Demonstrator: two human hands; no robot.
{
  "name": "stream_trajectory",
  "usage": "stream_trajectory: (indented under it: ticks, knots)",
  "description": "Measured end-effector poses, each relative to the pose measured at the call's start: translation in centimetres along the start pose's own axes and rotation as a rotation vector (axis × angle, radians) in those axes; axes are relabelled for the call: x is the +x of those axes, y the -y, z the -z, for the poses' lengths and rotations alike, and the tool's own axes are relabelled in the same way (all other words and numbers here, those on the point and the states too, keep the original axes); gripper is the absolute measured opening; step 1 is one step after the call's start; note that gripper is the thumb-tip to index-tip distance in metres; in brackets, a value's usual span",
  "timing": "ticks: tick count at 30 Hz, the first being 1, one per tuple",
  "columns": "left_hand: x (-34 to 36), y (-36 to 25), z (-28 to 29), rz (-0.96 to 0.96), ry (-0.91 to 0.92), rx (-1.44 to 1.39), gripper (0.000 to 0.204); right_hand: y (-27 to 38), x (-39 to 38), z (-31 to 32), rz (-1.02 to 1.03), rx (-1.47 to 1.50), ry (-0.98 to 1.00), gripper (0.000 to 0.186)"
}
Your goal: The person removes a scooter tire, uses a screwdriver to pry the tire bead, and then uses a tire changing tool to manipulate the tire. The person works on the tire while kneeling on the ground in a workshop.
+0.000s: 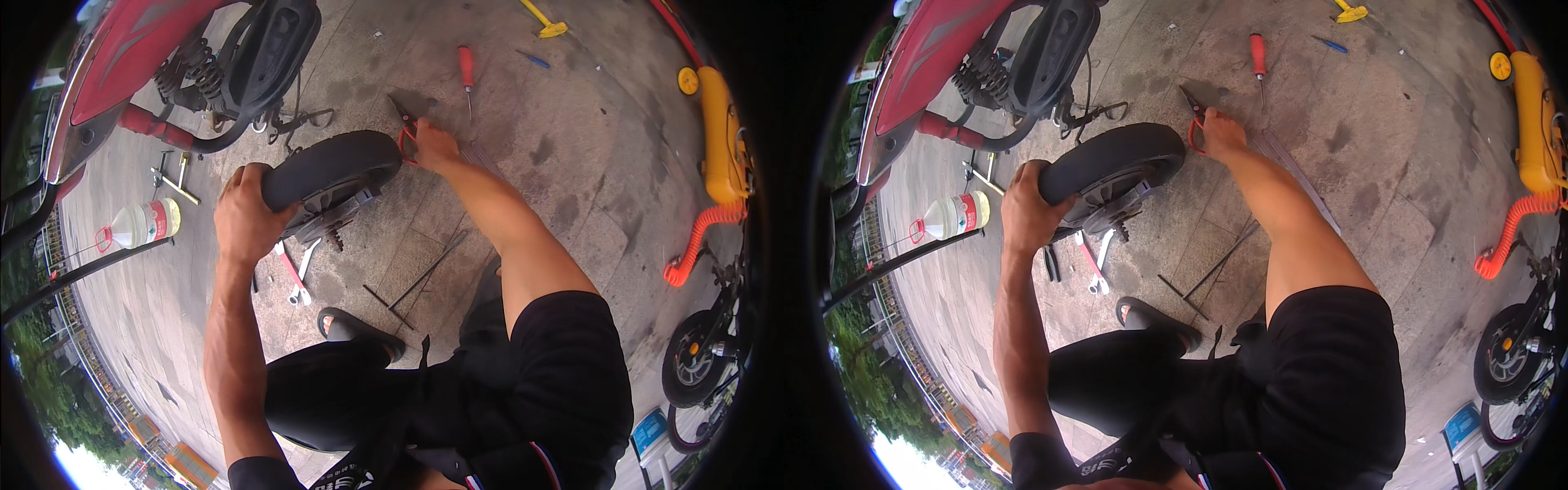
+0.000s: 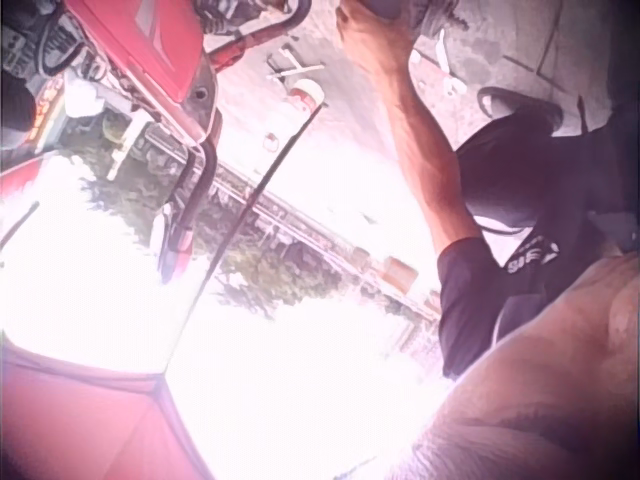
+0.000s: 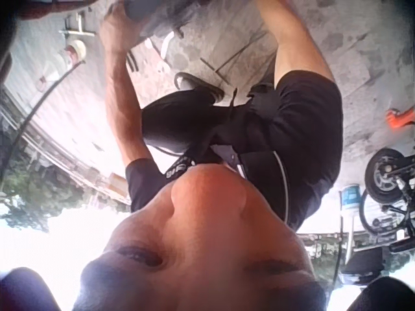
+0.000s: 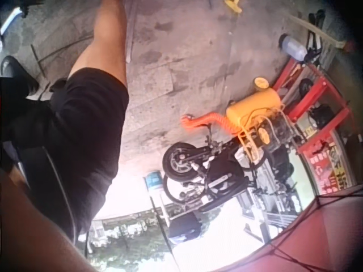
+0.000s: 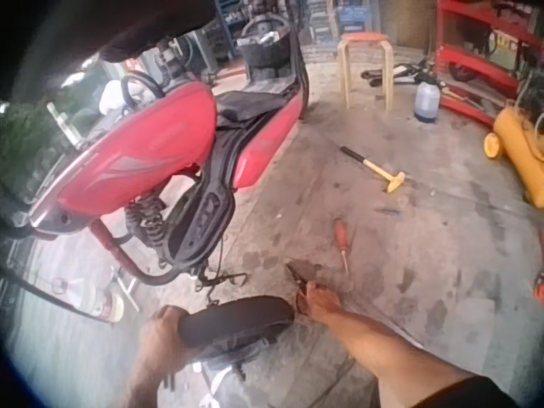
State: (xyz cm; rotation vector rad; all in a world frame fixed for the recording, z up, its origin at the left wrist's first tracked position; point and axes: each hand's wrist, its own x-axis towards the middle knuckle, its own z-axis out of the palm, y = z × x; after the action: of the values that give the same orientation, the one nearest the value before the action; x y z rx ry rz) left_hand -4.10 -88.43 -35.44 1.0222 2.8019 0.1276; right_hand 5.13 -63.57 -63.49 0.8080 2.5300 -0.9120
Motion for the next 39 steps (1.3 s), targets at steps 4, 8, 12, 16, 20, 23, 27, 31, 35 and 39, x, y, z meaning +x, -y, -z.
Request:
stream_trajectory:
  ticks: [4, 8, 12, 16, 20, 23, 27, 31, 35, 39]
  knots:
    - [0.1, 0.6, -0.3, -0.047, -0.038, -0.023, 0.059, -6.1, -2.5, 4.0, -0.07, 0.019, -0.225, 0.061]
    - [0.4, 1.1, -0.4, -0.115, -0.065, -0.031, 0.062, -15.6, -6.2, 9.4, -0.346, -0.037, -0.371, 0.073]
    - [0.2, 0.8, -0.1, -0.083, -0.045, -0.038, 0.06, -14.2, -8.0, 9.7, -0.141, -0.16, -0.295, 0.084]
    - [-0.7, 0.5, 0.5, -0.083, -0.039, -0.069, 0.059, -2.4, -5.5, 7.0, 0.63, 0.15, -0.134, 0.1]
    - [-1.6, 1.9, 0.7, -0.074, -0.037, -0.139, 0.059, 4.9, -5.4, 7.3, 0.753, 0.153, 0.055, 0.089]
    - [-2.0, 4.1, 0.3, -0.089, -0.121, -0.172, 0.059, 7.0, -6.4, 10.2, 0.76, 0.155, 0.035, 0.075]
    - [-2.4, 6.4, -0.7, 0.071, -0.108, -0.464, 0.055, 9.5, -6.7, 14.5, 0.794, 0.129, -0.06, 0.058]
    - [-2.1, 6.0, -1.4, 0.103, 0.108, -0.351, 0.074, 11.7, -6.8, 17.3, 0.885, -0.043, -0.054, 0.048]
    - [-0.8, 3.6, -1.1, -0.147, -0.131, -0.336, 0.081, 13.7, -7.5, 16.6, 0.871, -0.154, 0.002, 0.059]
    - [0.4, 2.3, -0.3, -0.228, -0.103, -0.148, 0.074, 12.7, -6.5, 15.1, 1.107, 0.085, -0.02, 0.096]
